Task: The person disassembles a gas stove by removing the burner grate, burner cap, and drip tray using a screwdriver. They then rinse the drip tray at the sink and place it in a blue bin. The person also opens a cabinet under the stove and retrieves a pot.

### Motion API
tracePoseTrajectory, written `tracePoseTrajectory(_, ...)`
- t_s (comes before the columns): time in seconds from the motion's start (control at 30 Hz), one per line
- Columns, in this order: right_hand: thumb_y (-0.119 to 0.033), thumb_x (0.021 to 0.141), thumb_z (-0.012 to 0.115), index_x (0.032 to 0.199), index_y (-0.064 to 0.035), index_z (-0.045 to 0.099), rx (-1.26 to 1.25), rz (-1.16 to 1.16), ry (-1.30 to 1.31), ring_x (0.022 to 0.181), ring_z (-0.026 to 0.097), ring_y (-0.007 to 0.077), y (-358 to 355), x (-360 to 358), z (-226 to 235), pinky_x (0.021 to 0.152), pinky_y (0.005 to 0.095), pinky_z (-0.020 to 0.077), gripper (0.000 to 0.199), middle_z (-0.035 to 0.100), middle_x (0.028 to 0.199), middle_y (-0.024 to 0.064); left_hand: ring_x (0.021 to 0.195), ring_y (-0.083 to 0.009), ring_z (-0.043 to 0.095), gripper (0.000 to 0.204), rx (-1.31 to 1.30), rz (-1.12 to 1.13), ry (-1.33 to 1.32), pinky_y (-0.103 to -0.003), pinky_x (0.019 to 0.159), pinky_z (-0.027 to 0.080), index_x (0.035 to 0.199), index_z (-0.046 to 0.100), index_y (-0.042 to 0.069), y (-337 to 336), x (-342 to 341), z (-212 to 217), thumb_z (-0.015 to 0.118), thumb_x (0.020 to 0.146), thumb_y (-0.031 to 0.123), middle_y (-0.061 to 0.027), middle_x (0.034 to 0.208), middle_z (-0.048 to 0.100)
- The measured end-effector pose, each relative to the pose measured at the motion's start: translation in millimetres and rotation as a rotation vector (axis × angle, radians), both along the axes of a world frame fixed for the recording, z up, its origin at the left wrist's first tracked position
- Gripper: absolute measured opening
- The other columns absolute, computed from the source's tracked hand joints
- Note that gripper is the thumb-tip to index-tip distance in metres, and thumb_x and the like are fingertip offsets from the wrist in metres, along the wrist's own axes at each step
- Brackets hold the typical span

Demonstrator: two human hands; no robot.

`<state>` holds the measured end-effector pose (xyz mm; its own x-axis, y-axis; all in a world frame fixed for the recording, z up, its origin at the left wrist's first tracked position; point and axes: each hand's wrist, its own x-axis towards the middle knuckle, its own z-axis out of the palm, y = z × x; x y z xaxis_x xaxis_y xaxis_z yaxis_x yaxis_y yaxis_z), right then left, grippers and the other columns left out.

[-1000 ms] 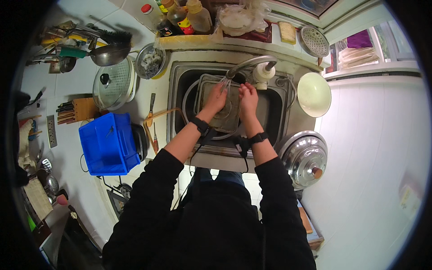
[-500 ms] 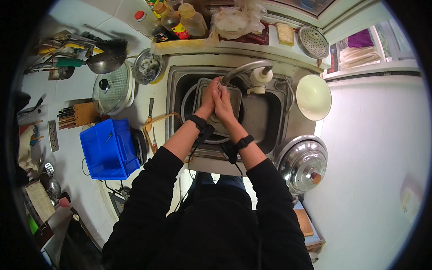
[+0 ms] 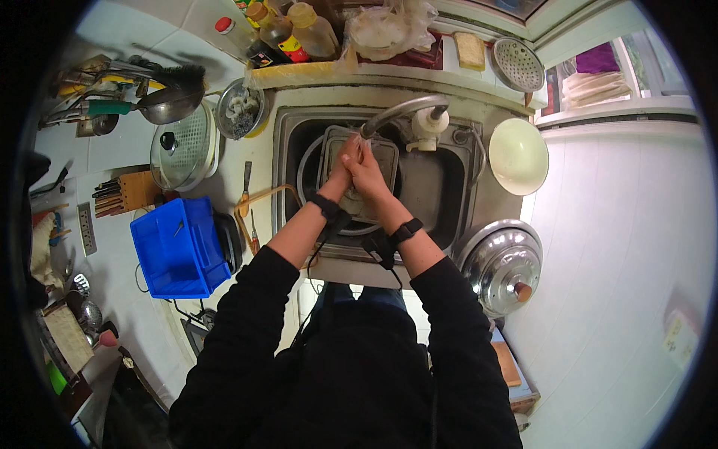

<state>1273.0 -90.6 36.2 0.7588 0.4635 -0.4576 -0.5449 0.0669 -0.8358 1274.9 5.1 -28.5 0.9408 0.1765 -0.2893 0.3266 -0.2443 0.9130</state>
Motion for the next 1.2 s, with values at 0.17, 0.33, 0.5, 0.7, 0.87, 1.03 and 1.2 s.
tracePoseTrajectory(0.17, -0.023, 0.102, 0.061, 0.145, -0.0036, 0.04, 0.135, -0.491, 0.276, 0.125, 0.053, 0.0236, -26.9, 40.1, -31.3, 0.101, 0.0377, 0.0424, 0.052, 0.055, 0.136, 0.0105, 0.13, -0.0397, 0.055, 0.045, -0.397, -0.043, -0.133, -0.045, 0.11, 0.041, 0.142, 0.054, 0.001, -32.8, -41.5, 13.9, 0.052, 0.106, 0.028, -0.0216, 0.141, 0.058)
tracePoseTrajectory(0.33, -0.023, 0.102, 0.061, 0.121, -0.0054, 0.056, -0.23, -0.716, 0.297, 0.105, 0.061, 0.021, -75.5, 29.2, -51.3, 0.08, 0.0372, 0.0501, 0.026, 0.063, 0.113, 0.0076, 0.123, -0.032, 0.059, 0.044, -0.043, 0.226, 0.226, -0.043, 0.103, 0.047, 0.139, 0.056, 0.0, 26.9, -51.6, 24.0, 0.054, 0.106, 0.029, -0.0181, 0.135, 0.061)
tracePoseTrajectory(0.5, -0.026, 0.104, 0.057, 0.126, -0.0047, 0.057, -0.079, -0.515, 0.268, 0.096, 0.065, 0.0187, -91.5, 38.6, -65.9, 0.079, 0.0342, 0.0527, 0.031, 0.067, 0.111, 0.0074, 0.102, -0.027, 0.068, 0.038, -0.118, 0.233, 0.292, -0.044, 0.092, 0.052, 0.117, 0.07, -0.003, 45.8, -78.8, 35.5, 0.054, 0.106, 0.03, -0.0154, 0.111, 0.072)
tracePoseTrajectory(0.7, -0.029, 0.105, 0.059, 0.119, -0.0029, 0.061, -0.174, -0.481, 0.143, 0.087, 0.068, 0.0169, -87.0, 45.6, -69.2, 0.075, 0.0306, 0.0534, 0.029, 0.07, 0.103, 0.0079, 0.087, -0.0204, 0.069, 0.039, -0.188, 0.24, 0.293, -0.037, 0.083, 0.054, 0.117, 0.07, -0.004, 39.6, -117.3, 28.4, 0.051, 0.108, 0.03, -0.0104, 0.095, 0.074)
tracePoseTrajectory(0.87, -0.028, 0.104, 0.062, 0.108, -0.001, 0.066, -0.055, -0.53, 0.133, 0.079, 0.069, 0.0172, -82.2, 40.7, -65.8, 0.072, 0.0282, 0.054, 0.028, 0.071, 0.092, 0.0083, 0.084, -0.0168, 0.066, 0.047, -0.23, 0.27, 0.291, -0.033, 0.082, 0.054, 0.125, 0.067, -0.004, 32.1, -142.3, 21.8, 0.046, 0.11, 0.036, -0.0082, 0.093, 0.072)
tracePoseTrajectory(1.03, -0.027, 0.105, 0.061, 0.1, 0.0, 0.066, 0.001, -0.602, 0.108, 0.073, 0.068, 0.0166, -79.9, 44.8, -59.4, 0.067, 0.0281, 0.0528, 0.028, 0.072, 0.086, 0.0078, 0.09, -0.0173, 0.067, 0.049, -0.205, 0.214, 0.265, -0.035, 0.083, 0.054, 0.13, 0.063, -0.005, 22.2, -157.8, 17.1, 0.046, 0.11, 0.036, -0.0118, 0.105, 0.073)
tracePoseTrajectory(1.2, -0.028, 0.102, 0.065, 0.115, -0.0027, 0.064, -0.064, -0.443, 0.109, 0.091, 0.069, 0.0202, -75.1, 15.6, -47.9, 0.077, 0.0309, 0.0539, 0.029, 0.07, 0.105, 0.0082, 0.113, -0.0291, 0.067, 0.039, 0.022, 0.234, 0.007, -0.038, 0.1, 0.051, 0.133, 0.061, -0.002, -12.1, -156.4, 11.9, 0.048, 0.108, 0.024, -0.0172, 0.123, 0.07)
